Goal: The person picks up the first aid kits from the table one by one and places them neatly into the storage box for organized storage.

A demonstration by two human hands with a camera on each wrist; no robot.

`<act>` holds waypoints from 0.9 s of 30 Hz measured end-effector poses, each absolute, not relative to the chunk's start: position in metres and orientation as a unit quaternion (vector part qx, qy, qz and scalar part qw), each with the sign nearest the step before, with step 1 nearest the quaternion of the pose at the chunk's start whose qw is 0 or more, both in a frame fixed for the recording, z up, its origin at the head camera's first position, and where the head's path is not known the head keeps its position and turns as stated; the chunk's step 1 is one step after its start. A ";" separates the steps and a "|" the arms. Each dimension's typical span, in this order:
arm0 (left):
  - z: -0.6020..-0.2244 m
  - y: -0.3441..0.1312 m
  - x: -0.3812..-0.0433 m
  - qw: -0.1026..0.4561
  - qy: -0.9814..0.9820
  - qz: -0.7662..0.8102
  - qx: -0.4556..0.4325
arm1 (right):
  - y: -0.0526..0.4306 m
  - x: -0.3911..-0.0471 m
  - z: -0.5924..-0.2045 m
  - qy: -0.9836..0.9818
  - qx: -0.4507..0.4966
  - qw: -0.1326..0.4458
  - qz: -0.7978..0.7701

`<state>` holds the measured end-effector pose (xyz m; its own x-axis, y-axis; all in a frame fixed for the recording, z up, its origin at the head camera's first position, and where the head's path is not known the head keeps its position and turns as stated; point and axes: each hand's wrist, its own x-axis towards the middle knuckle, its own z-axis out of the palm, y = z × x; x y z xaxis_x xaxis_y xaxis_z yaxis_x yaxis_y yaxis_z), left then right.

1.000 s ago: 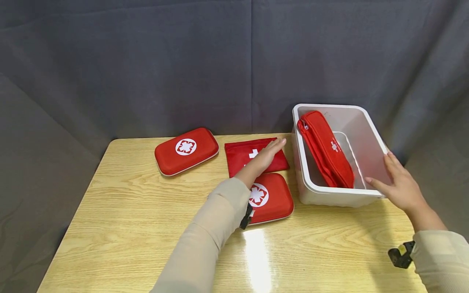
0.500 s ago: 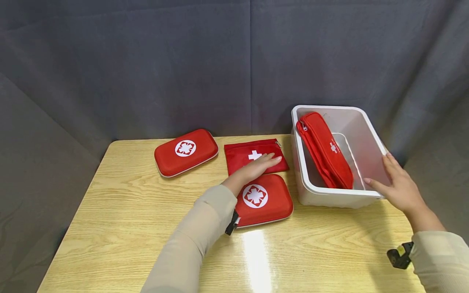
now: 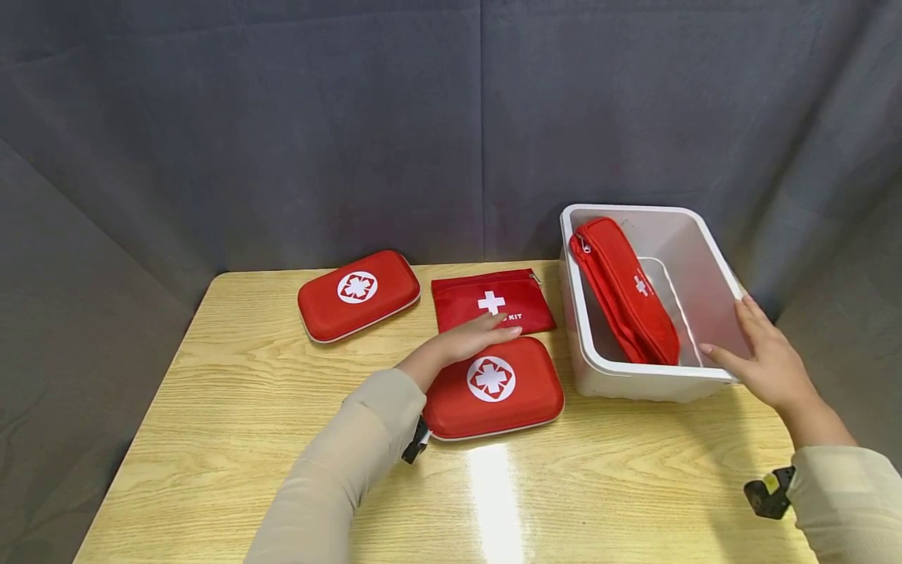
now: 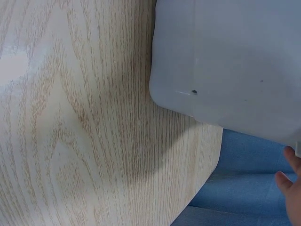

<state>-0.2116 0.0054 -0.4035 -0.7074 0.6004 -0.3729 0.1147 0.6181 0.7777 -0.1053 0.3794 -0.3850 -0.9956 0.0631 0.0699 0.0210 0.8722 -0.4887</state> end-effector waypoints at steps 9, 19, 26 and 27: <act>-0.410 -0.012 -0.207 0.331 0.849 0.352 0.215 | 0.380 -0.105 -0.386 -0.967 -0.028 0.039 0.249; -0.413 -0.027 -0.205 0.334 0.853 0.353 0.191 | 0.381 -0.104 -0.386 -0.966 -0.031 0.033 0.255; -0.415 -0.034 -0.203 0.333 0.856 0.355 0.177 | 0.380 -0.104 -0.385 -0.965 -0.026 0.037 0.259; -0.415 -0.035 -0.202 0.332 0.857 0.355 0.173 | 0.380 -0.104 -0.385 -0.965 -0.025 0.038 0.259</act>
